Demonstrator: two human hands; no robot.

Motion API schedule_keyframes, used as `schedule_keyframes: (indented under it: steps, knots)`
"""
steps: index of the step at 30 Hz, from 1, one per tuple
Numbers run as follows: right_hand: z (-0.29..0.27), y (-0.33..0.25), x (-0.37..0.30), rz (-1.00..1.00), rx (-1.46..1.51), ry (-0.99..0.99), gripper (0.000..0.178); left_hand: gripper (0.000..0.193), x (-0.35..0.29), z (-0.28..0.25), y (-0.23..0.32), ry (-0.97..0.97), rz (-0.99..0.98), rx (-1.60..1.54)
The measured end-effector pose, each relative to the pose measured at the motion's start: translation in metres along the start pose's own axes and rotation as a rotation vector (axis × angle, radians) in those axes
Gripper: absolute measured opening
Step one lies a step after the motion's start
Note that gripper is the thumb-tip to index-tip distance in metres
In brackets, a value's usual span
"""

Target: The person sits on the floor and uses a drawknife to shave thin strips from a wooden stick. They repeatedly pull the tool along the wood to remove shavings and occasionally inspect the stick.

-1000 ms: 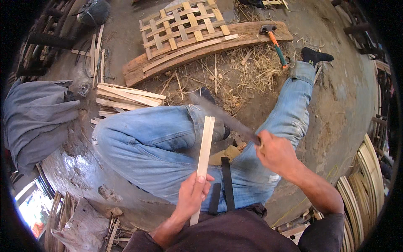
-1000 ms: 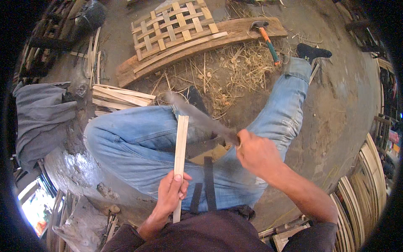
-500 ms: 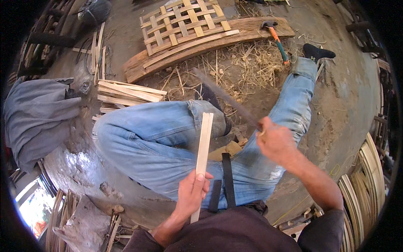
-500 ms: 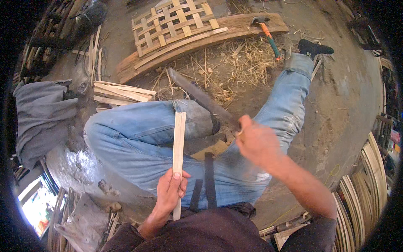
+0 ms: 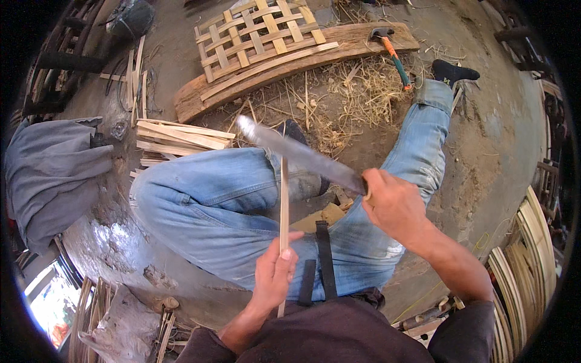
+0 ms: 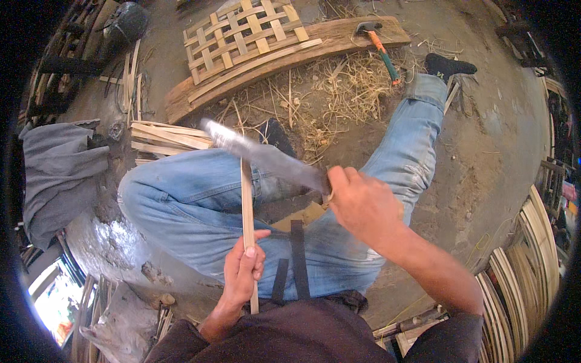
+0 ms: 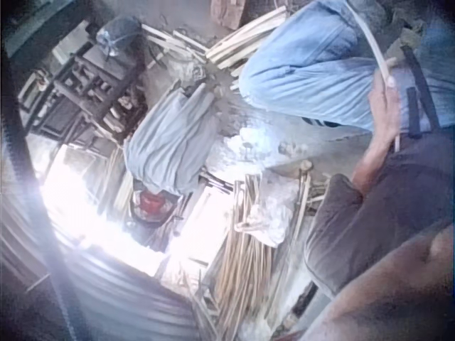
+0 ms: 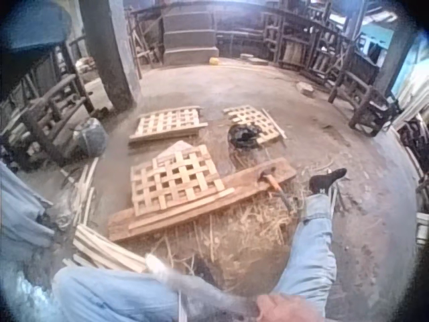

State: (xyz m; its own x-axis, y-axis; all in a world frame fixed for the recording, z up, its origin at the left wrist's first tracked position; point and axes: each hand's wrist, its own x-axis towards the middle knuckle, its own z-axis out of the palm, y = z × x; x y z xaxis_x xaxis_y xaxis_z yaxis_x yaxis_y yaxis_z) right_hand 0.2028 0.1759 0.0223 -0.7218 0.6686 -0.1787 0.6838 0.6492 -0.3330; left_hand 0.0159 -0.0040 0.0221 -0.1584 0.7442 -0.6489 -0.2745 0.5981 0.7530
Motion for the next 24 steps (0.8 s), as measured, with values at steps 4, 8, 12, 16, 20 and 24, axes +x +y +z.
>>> schedule_keyframes:
  steps: [4,8,12,16,20,24]
  knots:
    - [-0.017,-0.024,-0.018,-0.263,-0.018,-0.351,0.011,0.035,0.004,-0.002,0.002,-0.041,0.013,0.059]
    - [-0.001,-0.002,0.006,0.194,-0.11,-0.262,0.01,0.037,0.005,-0.003,0.0,-0.044,0.029,0.059]
    - [-0.002,0.011,0.01,0.127,0.182,0.002,0.012,0.043,0.007,-0.003,0.012,0.022,0.006,0.08]
    - [0.016,0.001,-0.003,-0.049,0.064,-0.031,0.018,0.049,0.013,-0.008,-0.004,0.083,0.181,0.182]
    - [0.011,0.003,0.007,0.04,0.124,0.093,0.017,0.052,0.024,-0.01,0.009,-0.091,-0.009,-0.153]
    - [0.013,-0.007,-0.007,-0.144,0.019,-0.086,0.018,0.052,0.02,-0.011,0.004,-0.093,-0.032,-0.048]
